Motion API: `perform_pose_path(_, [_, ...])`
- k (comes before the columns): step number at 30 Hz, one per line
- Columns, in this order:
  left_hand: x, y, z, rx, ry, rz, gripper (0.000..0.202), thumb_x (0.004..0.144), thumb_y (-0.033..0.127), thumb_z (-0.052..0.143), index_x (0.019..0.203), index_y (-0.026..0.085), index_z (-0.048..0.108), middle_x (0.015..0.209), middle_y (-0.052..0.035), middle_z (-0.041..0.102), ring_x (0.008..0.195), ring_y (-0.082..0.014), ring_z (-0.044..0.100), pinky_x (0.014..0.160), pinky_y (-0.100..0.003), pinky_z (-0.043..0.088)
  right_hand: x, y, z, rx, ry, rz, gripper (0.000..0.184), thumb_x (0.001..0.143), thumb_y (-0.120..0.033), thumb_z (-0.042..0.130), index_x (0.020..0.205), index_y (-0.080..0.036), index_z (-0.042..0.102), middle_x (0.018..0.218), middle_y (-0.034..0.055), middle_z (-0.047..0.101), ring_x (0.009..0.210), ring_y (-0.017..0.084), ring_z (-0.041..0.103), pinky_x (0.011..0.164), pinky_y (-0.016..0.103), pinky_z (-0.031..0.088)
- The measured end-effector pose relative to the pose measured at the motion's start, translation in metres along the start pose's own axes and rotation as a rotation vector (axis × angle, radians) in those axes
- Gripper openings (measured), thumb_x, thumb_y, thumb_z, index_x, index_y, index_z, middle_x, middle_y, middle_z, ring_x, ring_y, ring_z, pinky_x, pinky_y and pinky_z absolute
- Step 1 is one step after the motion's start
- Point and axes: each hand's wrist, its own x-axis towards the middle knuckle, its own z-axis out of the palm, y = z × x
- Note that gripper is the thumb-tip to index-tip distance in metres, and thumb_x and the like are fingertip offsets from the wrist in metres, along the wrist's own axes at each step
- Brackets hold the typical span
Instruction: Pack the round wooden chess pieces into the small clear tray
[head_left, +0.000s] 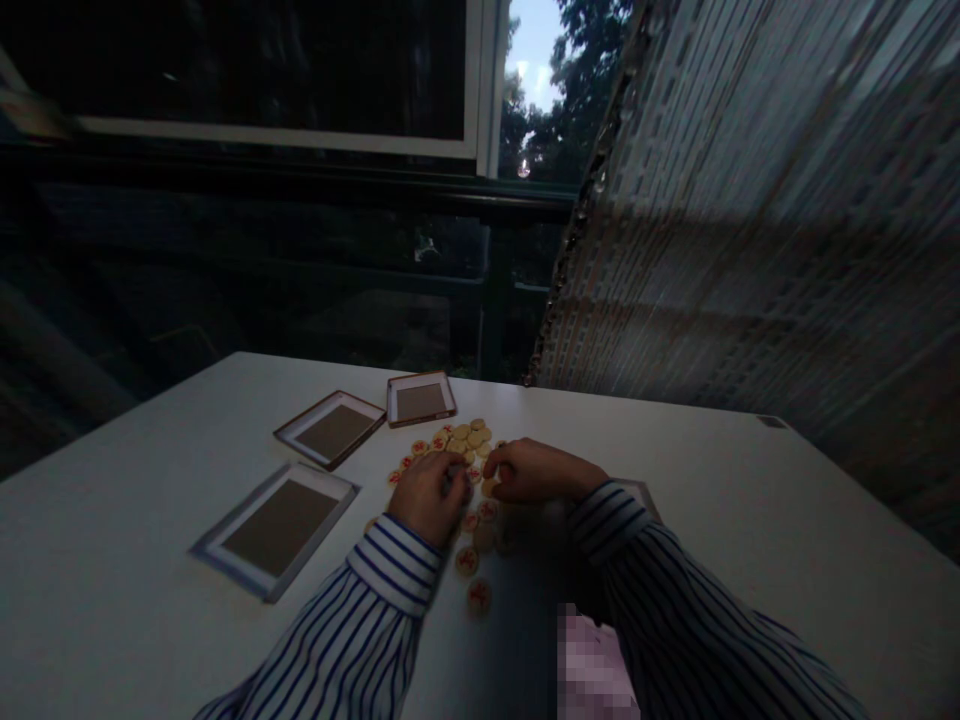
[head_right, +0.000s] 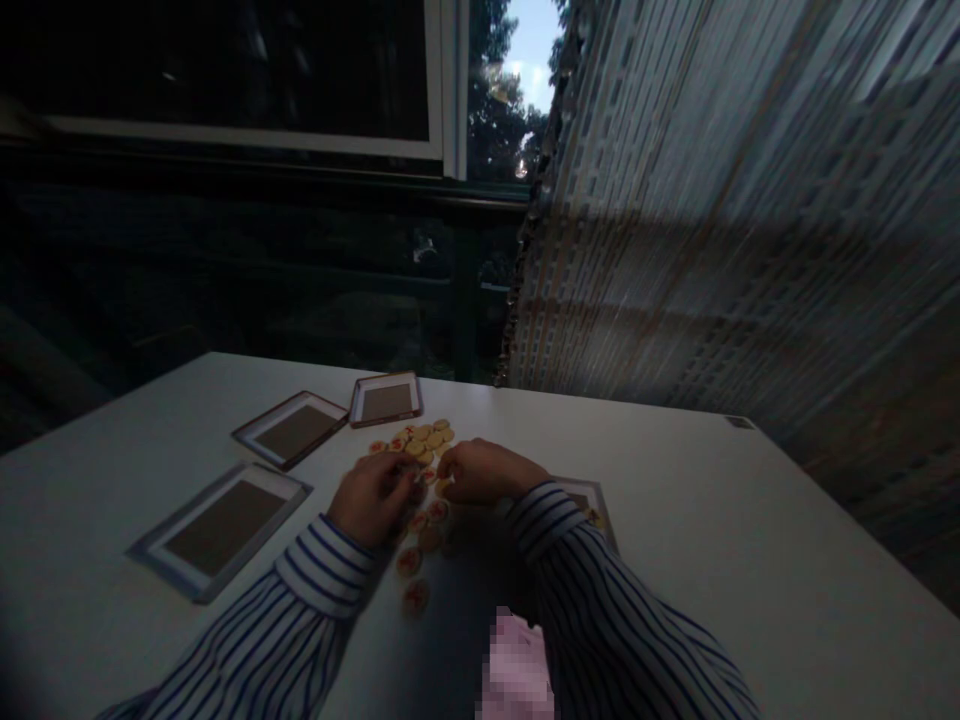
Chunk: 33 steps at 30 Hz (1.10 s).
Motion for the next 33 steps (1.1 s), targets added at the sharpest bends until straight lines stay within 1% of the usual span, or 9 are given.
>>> perform_pose_path(4, [0.000,0.001,-0.002,-0.008,-0.015,0.002,0.021,0.076,0.025,0.044,0.086,0.017,0.060,0.086,-0.0054,0.064,0.084,-0.0196,0.056,0.077,-0.033,0.043,0.001,0.000,0.001,-0.049,0.018,-0.008,0.032,0.066,-0.032,0.053,0.095,-0.022,0.062,0.076,0.0007,0.063,0.062,0.011,0.052,0.052,0.019,0.033])
perform_pose_path(9, [-0.001,0.002,-0.001,-0.027,-0.026,0.001,0.021,0.075,0.024,0.044,0.086,0.016,0.059,0.088,-0.0061,0.064,0.086,-0.0194,0.056,0.079,-0.033,0.043,0.001,-0.001,0.001,-0.069,-0.021,0.014,0.034,0.067,-0.034,0.053,0.098,-0.023,0.061,0.079,0.0017,0.063,0.065,0.012,0.054,0.054,0.019,0.034])
perform_pose_path(14, [-0.002,0.001,0.001,-0.047,-0.002,0.004,0.020,0.075,0.024,0.044,0.085,0.017,0.059,0.086,-0.0053,0.064,0.085,-0.0190,0.056,0.077,-0.033,0.044,0.002,0.000,0.002,-0.052,0.023,0.014,0.032,0.065,-0.035,0.054,0.093,-0.022,0.064,0.074,0.0015,0.063,0.062,0.012,0.052,0.053,0.020,0.033])
perform_pose_path(16, [-0.002,0.001,0.002,-0.052,0.013,0.015,0.019,0.075,0.024,0.043,0.085,0.018,0.059,0.086,-0.0051,0.064,0.085,-0.0192,0.057,0.077,-0.034,0.044,0.001,0.000,0.002,0.013,0.045,0.032,0.031,0.066,-0.036,0.054,0.090,-0.020,0.065,0.072,0.0016,0.063,0.059,0.011,0.051,0.051,0.019,0.032])
perform_pose_path(20, [-0.002,0.002,0.002,-0.059,0.046,0.049,0.019,0.073,0.020,0.044,0.087,0.017,0.058,0.087,-0.0055,0.064,0.086,-0.0193,0.057,0.078,-0.035,0.044,0.000,0.001,-0.001,0.239,0.087,0.055,0.029,0.070,-0.034,0.049,0.086,-0.015,0.065,0.067,0.0009,0.061,0.056,0.009,0.048,0.049,0.018,0.032])
perform_pose_path(25, [-0.003,0.004,0.003,-0.111,0.069,0.110,0.022,0.071,0.021,0.049,0.092,0.016,0.056,0.089,-0.0061,0.063,0.085,-0.0183,0.056,0.078,-0.033,0.045,0.002,0.003,-0.005,0.462,0.116,-0.019,0.030,0.071,-0.030,0.048,0.085,-0.011,0.065,0.072,0.0020,0.060,0.064,0.011,0.050,0.055,0.019,0.037])
perform_pose_path(29, [-0.004,0.005,0.004,-0.130,0.092,0.139,0.027,0.070,0.027,0.054,0.096,0.018,0.055,0.090,-0.0050,0.062,0.086,-0.0182,0.056,0.078,-0.032,0.045,0.003,0.002,-0.007,0.572,0.099,-0.055,0.028,0.072,-0.029,0.048,0.083,-0.009,0.064,0.072,0.0019,0.059,0.065,0.011,0.049,0.059,0.020,0.038])
perform_pose_path(33, [-0.004,0.005,0.005,-0.111,0.111,0.176,0.029,0.071,0.031,0.056,0.096,0.017,0.055,0.090,-0.0056,0.062,0.086,-0.0187,0.056,0.078,-0.033,0.044,0.001,0.000,-0.008,0.616,0.066,-0.047,0.027,0.073,-0.029,0.047,0.080,-0.010,0.063,0.065,-0.0008,0.054,0.057,0.008,0.044,0.053,0.018,0.035])
